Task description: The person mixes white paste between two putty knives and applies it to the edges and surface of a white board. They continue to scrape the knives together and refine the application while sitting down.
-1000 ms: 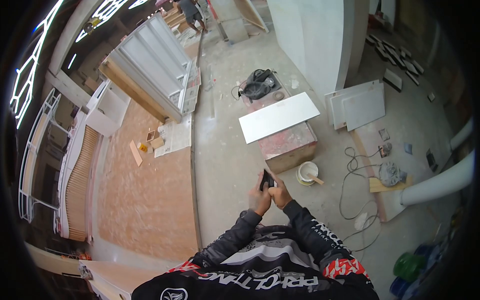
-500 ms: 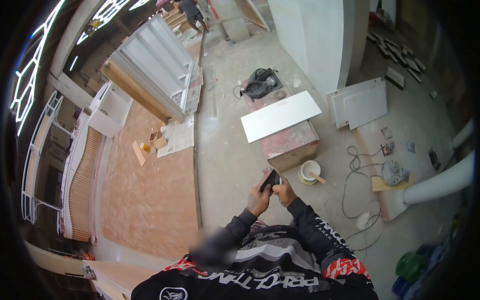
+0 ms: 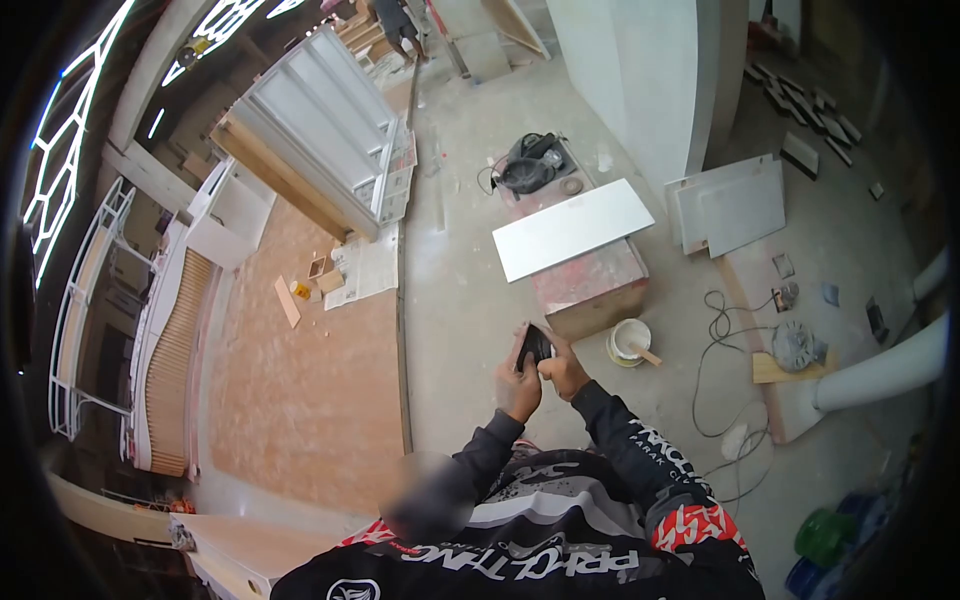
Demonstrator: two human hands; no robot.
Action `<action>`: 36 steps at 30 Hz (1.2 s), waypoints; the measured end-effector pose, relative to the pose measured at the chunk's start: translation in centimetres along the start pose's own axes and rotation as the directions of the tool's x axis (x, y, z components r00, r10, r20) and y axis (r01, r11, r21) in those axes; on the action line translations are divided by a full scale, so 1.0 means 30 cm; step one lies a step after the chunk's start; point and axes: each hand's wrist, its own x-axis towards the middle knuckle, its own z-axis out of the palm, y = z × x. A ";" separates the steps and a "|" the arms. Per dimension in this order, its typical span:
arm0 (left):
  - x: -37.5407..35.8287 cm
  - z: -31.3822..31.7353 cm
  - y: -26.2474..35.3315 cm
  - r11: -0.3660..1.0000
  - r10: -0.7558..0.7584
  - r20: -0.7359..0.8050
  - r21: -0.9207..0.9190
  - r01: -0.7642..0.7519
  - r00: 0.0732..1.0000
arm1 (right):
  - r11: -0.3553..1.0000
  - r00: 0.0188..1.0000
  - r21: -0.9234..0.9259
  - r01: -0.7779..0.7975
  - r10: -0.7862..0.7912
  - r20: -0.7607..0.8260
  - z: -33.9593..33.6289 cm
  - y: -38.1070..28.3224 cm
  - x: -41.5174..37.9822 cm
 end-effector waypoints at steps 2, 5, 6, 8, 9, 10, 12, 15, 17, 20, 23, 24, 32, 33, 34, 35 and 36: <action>-0.006 0.025 -0.030 0.996 -0.019 -0.097 0.087 0.028 0.995 | 0.995 0.998 -0.094 0.031 -0.036 -0.053 0.010 0.003 -0.036; 0.012 0.033 -0.089 0.996 -0.073 -0.048 -0.058 0.070 0.996 | 0.994 0.992 -0.011 -0.107 0.106 -0.072 -0.014 0.000 -0.056; 0.021 0.016 -0.086 0.962 -0.148 0.060 -0.223 0.158 0.987 | 0.982 0.984 -0.075 -0.173 0.169 -0.059 -0.050 -0.008 -0.072; 0.033 -0.015 -0.080 0.890 -0.200 0.186 -0.376 0.258 0.962 | 0.991 0.990 -0.003 -0.135 0.135 -0.042 -0.087 -0.001 -0.059; 0.026 -0.039 -0.050 0.907 -0.162 0.263 -0.339 0.249 0.951 | 0.992 0.992 0.101 -0.071 0.081 -0.100 -0.090 -0.009 -0.049; 0.008 -0.051 -0.018 0.921 -0.127 0.357 -0.304 0.244 0.925 | 0.980 0.983 0.197 0.002 0.034 -0.182 -0.096 -0.013 -0.055; -0.038 -0.042 0.009 0.978 -0.031 0.421 -0.172 0.114 0.906 | 0.999 0.990 -0.039 -0.026 0.021 -0.141 -0.088 0.028 -0.067; -0.044 0.017 -0.019 0.993 0.051 0.219 -0.116 -0.026 0.974 | 0.998 0.986 0.050 -0.047 0.054 -0.158 -0.066 0.133 -0.085; -0.029 0.023 -0.036 0.974 -0.163 0.228 -0.121 0.194 0.960 | 0.991 0.980 0.098 -0.094 0.110 -0.168 -0.026 0.066 -0.137; -0.026 0.009 0.000 0.909 -0.247 0.377 -0.229 0.348 0.893 | 0.978 0.977 -0.054 -0.203 0.199 -0.081 -0.123 0.007 -0.169; -0.060 0.040 0.044 0.995 0.069 0.327 -0.095 -0.040 0.942 | 0.995 0.981 0.070 -0.072 0.083 -0.175 -0.168 0.195 -0.119; -0.073 0.039 0.073 1.000 -0.009 0.338 -0.002 0.010 0.941 | 0.999 0.979 0.021 -0.046 0.049 -0.199 -0.149 0.232 -0.122; -0.049 0.033 -0.021 0.974 -0.117 0.347 -0.144 0.176 0.931 | 0.973 0.969 0.128 -0.193 0.210 -0.129 -0.154 0.094 -0.209; -0.073 0.035 -0.025 0.983 -0.067 0.369 -0.135 0.125 0.927 | 0.974 0.969 0.195 -0.119 0.157 -0.192 -0.156 0.126 -0.189; -0.090 0.043 -0.028 0.989 -0.014 0.394 -0.127 0.070 0.919 | 0.966 0.960 0.254 -0.038 0.106 -0.259 -0.126 0.102 -0.170; -0.093 0.070 -0.045 0.985 0.174 0.265 -0.054 -0.165 0.949 | 0.988 0.941 0.156 -0.011 0.063 -0.333 -0.049 0.100 -0.179; -0.067 0.058 -0.031 0.979 -0.189 0.223 0.115 0.167 0.956 | 0.979 0.965 -0.205 -0.012 -0.042 -0.261 -0.023 0.100 -0.185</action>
